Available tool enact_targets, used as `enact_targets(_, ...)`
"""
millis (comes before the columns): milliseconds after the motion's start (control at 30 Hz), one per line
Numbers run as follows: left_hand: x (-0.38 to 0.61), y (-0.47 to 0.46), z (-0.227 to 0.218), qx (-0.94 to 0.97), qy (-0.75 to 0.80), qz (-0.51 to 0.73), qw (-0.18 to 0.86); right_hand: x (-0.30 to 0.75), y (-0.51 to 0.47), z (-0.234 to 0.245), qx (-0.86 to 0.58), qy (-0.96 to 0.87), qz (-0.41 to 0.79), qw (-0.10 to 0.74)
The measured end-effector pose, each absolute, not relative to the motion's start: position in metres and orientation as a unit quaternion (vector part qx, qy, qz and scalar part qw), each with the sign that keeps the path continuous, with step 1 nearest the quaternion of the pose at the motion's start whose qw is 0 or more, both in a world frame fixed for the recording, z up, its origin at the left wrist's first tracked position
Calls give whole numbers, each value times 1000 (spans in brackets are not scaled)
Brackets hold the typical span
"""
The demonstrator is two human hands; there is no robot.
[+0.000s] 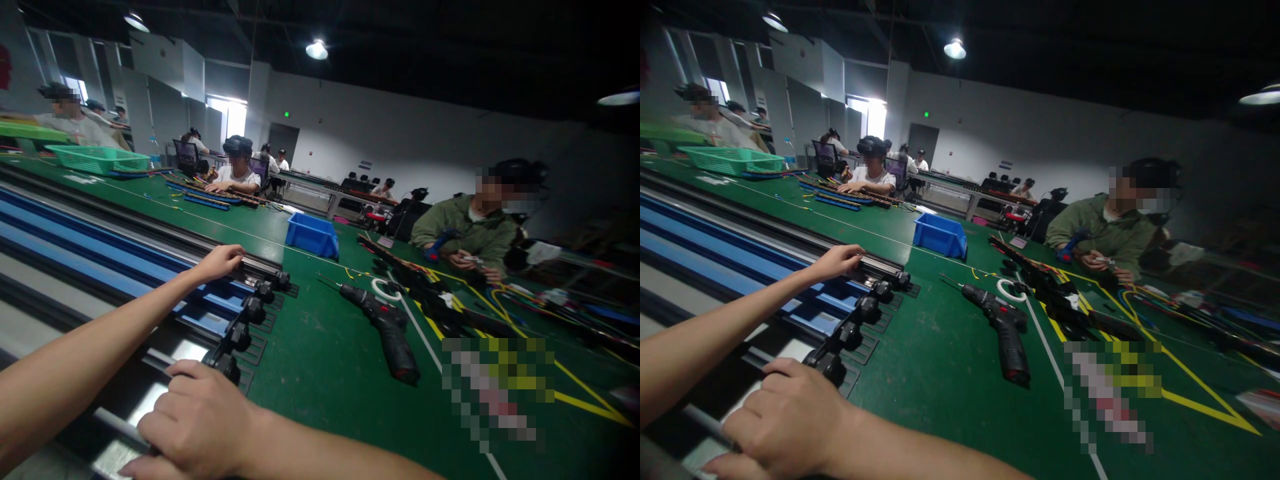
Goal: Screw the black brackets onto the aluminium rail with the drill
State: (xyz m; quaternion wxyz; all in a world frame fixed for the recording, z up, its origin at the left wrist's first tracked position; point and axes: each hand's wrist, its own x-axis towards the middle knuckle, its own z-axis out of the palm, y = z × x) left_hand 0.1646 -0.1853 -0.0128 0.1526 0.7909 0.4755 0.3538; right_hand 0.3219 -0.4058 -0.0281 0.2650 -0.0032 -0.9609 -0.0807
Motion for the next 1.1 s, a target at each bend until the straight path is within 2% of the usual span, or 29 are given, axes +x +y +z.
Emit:
enact_targets(467,167,-186,-10,789,483,355,133,306,-415,-47,-55,-948,-83,303)
enact_targets(833,168,-185,-11,788,484,361,118,301,-415,-40,-64,-959,-82,263)
enact_targets(1100,167,-186,-12,782,490,359,141,315,-416,-34,-41,-940,-91,326)
